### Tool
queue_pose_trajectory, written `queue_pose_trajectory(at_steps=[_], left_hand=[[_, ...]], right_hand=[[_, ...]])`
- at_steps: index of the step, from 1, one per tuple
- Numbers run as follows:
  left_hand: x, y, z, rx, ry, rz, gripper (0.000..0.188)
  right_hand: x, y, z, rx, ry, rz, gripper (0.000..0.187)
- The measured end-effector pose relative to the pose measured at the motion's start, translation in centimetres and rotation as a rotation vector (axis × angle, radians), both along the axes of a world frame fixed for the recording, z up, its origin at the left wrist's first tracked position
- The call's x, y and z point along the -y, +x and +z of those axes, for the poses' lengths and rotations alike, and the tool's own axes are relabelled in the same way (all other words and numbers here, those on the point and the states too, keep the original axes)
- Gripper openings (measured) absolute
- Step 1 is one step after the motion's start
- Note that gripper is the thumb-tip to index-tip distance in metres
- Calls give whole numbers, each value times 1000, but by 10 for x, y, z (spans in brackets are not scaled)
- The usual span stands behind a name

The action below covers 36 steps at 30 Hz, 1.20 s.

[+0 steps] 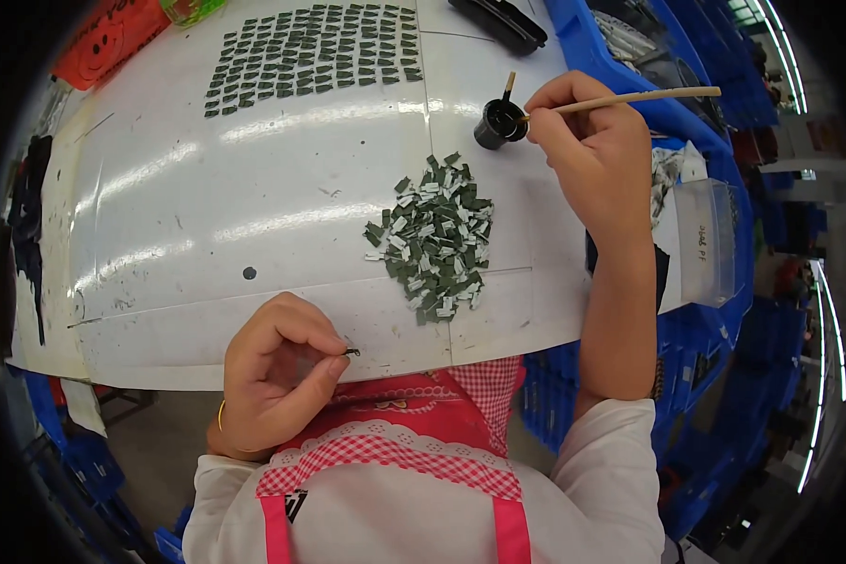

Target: Apply black paint to small white plastic components using a brush and place them into an assembly grid.

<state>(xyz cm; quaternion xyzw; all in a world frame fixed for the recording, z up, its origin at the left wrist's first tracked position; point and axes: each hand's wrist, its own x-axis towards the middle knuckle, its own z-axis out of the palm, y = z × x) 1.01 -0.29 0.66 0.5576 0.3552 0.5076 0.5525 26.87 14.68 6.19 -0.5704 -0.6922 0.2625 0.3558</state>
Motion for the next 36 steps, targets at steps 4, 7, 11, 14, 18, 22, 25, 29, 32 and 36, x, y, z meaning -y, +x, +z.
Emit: queue_pose_trajectory(at_steps=[4,7,11,14,18,22,25,29,32,36], left_hand=[[3,-2,-3,-1,-26,29,23],[3,-1,0,45,-60,-3,23],[1,-2,-2,35,-33,3,25],[3,2,-6,25,12,5,27],[7,6,-8,-42,49,111,30],[3,7,-13,-45,165,118,31],[3,8,-16,-53,207,121,31],[5,8,-17,-72,221,118,31],[4,9,-15,-75,215,121,31],[3,9,-16,-75,229,128,31]], right_hand=[[14,-7,7,-125,139,-16,12],[54,5,25,-216,277,-45,16],[103,6,-2,-461,409,249,12],[143,-34,-46,-540,435,266,12],[161,-67,-80,-532,518,308,17],[157,-68,-84,-443,568,312,17],[159,-67,-88,-415,587,322,17],[160,-65,-91,-414,598,340,18],[160,-69,-89,-377,610,322,18],[160,-69,-90,-357,611,323,19]])
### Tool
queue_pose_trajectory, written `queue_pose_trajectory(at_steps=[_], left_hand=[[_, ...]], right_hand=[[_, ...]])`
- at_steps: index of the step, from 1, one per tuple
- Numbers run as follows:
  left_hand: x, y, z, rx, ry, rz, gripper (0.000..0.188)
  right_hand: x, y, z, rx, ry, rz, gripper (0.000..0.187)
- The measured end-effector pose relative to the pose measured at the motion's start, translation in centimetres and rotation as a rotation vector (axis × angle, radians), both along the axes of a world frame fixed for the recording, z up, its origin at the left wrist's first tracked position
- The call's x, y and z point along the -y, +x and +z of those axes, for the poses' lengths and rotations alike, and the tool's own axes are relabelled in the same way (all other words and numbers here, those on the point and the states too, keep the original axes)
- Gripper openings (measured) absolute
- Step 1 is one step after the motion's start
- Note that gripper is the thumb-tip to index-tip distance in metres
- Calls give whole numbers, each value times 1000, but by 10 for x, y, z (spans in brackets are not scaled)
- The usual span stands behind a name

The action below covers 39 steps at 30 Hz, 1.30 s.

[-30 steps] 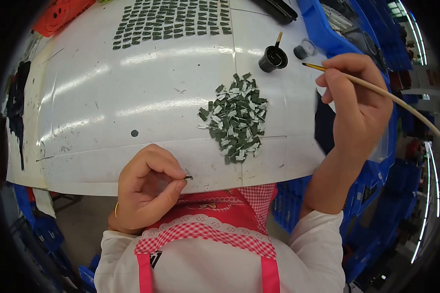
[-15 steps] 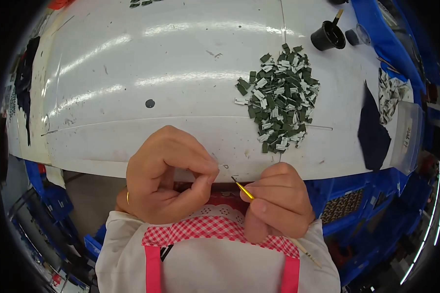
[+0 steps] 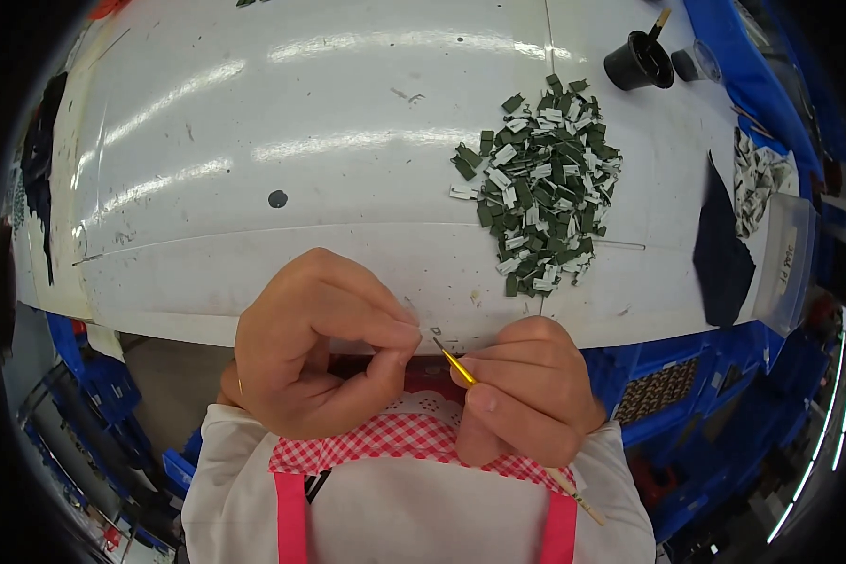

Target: Apply black paint to small white plastic components using a brush and place them into an assembly grid.

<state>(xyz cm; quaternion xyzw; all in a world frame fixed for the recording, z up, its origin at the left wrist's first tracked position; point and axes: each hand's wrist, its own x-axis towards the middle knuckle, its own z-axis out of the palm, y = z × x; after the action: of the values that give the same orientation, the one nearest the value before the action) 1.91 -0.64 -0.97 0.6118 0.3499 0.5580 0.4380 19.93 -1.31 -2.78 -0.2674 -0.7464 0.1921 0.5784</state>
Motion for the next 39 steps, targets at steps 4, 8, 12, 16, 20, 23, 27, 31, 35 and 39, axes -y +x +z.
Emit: queue_pose_trajectory(at_steps=[4,8,12,16,20,23,27,31,35,39], left_hand=[[0,1,-1,6,12,5,30],[1,1,0,14,-4,9,30],[1,0,2,14,-18,-7,31],[0,0,-1,14,-6,-10,31],[0,0,-1,20,3,-20,31],[0,0,-1,22,6,-26,31],[-1,0,0,9,-5,-23,30],[1,-1,3,-5,-29,-14,29],[2,-1,3,-19,-38,-13,29],[2,-2,3,-32,-36,-13,28]], right_hand=[[0,1,0,16,-1,1,19],[-1,1,1,33,-5,-1,19],[0,1,3,23,-22,-13,19],[-2,5,3,17,-42,2,19],[-2,3,3,19,-37,-3,19],[-1,2,3,20,-27,-9,19],[-1,6,2,0,-30,17,19],[-1,10,6,3,-67,49,20],[0,6,4,-16,-63,40,19],[0,3,2,-27,-47,20,18]])
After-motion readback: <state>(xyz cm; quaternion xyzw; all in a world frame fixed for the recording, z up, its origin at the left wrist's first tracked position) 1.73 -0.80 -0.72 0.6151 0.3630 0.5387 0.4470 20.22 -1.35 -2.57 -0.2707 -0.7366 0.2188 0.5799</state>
